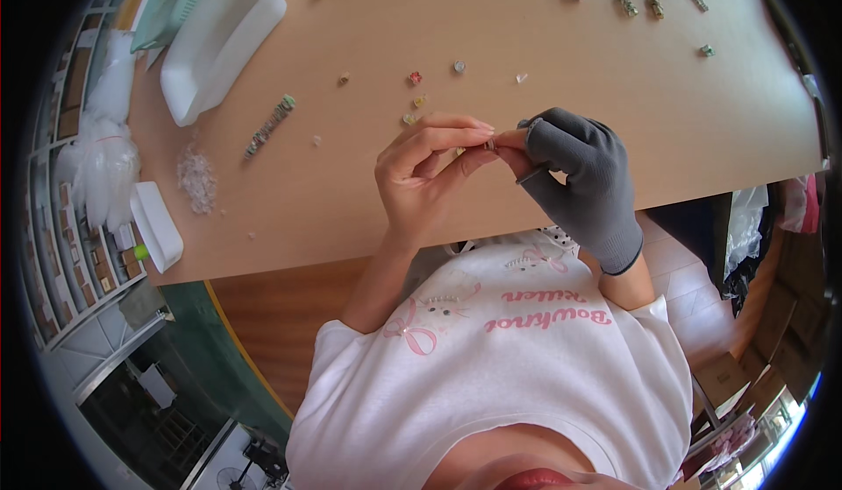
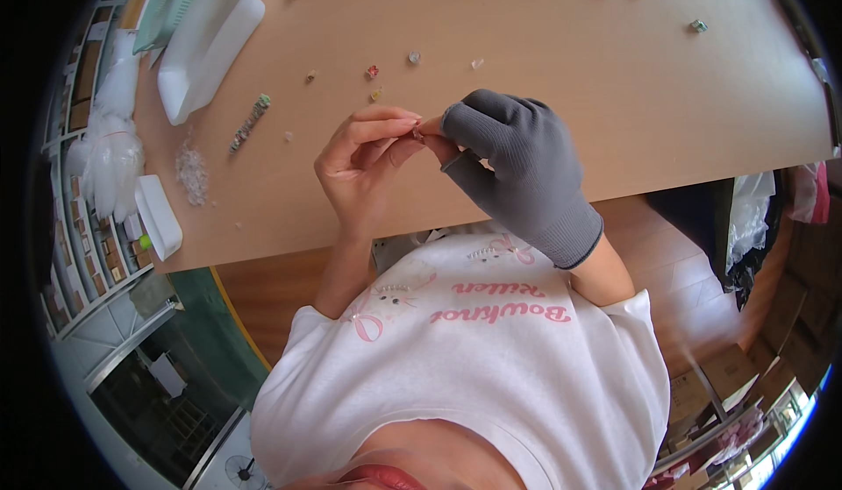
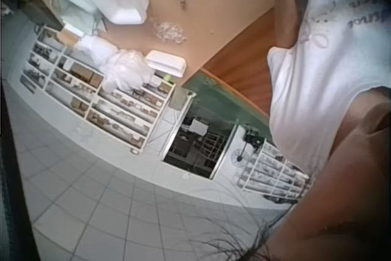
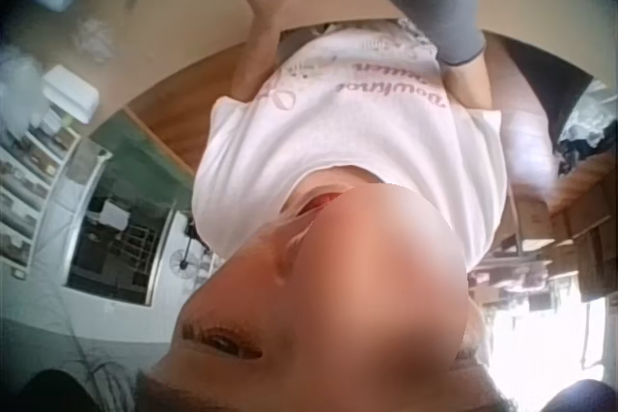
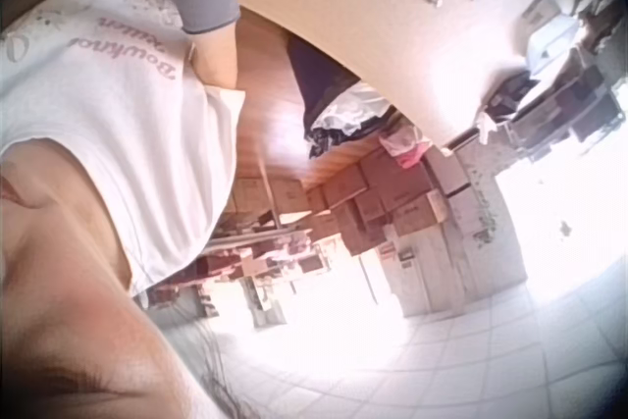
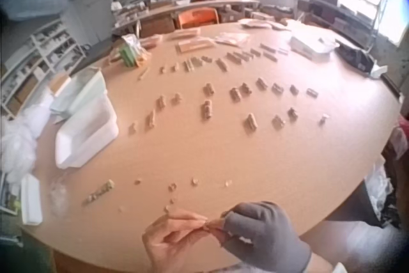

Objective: The person assembles small plastic components by hand, fitting internal components into plastic housings and adding transparent lenses at a work table.

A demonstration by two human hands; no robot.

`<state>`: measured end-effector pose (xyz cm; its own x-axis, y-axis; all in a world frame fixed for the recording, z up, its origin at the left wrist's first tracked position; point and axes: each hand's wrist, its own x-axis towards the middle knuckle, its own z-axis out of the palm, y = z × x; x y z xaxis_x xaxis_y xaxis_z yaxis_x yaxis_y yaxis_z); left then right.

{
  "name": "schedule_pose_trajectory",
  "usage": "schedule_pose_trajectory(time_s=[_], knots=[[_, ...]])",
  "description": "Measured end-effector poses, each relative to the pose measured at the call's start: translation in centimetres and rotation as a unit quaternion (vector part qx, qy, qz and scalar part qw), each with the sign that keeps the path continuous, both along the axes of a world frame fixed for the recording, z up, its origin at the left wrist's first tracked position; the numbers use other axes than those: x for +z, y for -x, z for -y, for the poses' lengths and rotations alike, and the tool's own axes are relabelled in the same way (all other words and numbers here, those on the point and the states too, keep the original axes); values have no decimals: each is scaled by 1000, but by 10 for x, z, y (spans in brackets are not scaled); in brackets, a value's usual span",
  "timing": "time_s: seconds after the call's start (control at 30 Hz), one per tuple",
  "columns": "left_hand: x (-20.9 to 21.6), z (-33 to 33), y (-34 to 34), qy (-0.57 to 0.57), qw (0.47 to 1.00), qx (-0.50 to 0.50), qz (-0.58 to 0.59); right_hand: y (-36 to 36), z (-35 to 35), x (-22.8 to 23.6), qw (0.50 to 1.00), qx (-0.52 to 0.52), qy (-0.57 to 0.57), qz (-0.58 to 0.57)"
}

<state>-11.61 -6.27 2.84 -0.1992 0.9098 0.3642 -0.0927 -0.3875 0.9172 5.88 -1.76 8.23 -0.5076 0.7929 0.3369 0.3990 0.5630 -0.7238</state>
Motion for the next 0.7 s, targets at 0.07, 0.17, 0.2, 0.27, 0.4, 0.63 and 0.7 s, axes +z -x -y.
schedule_pose_trajectory(time_s=[0.07,0.17,0.2,0.27,0.4,0.63,0.7], knots=[[-1,0,2,5,1000,2,-27,-3,-2,3,1000,5,0,10],[0,-3,4,9,999,-4,-50,-6,-5,4,999,20,-9,30],[0,-3,5,11,998,-17,-58,-6,-4,4,999,17,-9,35],[4,-4,6,15,997,-28,-64,-6,-5,4,999,17,-7,41],[13,-7,8,-18,992,-49,-112,-4,-6,6,998,21,40,45],[7,-3,5,51,995,-82,19,3,-5,5,991,-12,129,-19],[4,-1,3,84,989,-95,82,3,-7,6,987,-1,153,-39]])
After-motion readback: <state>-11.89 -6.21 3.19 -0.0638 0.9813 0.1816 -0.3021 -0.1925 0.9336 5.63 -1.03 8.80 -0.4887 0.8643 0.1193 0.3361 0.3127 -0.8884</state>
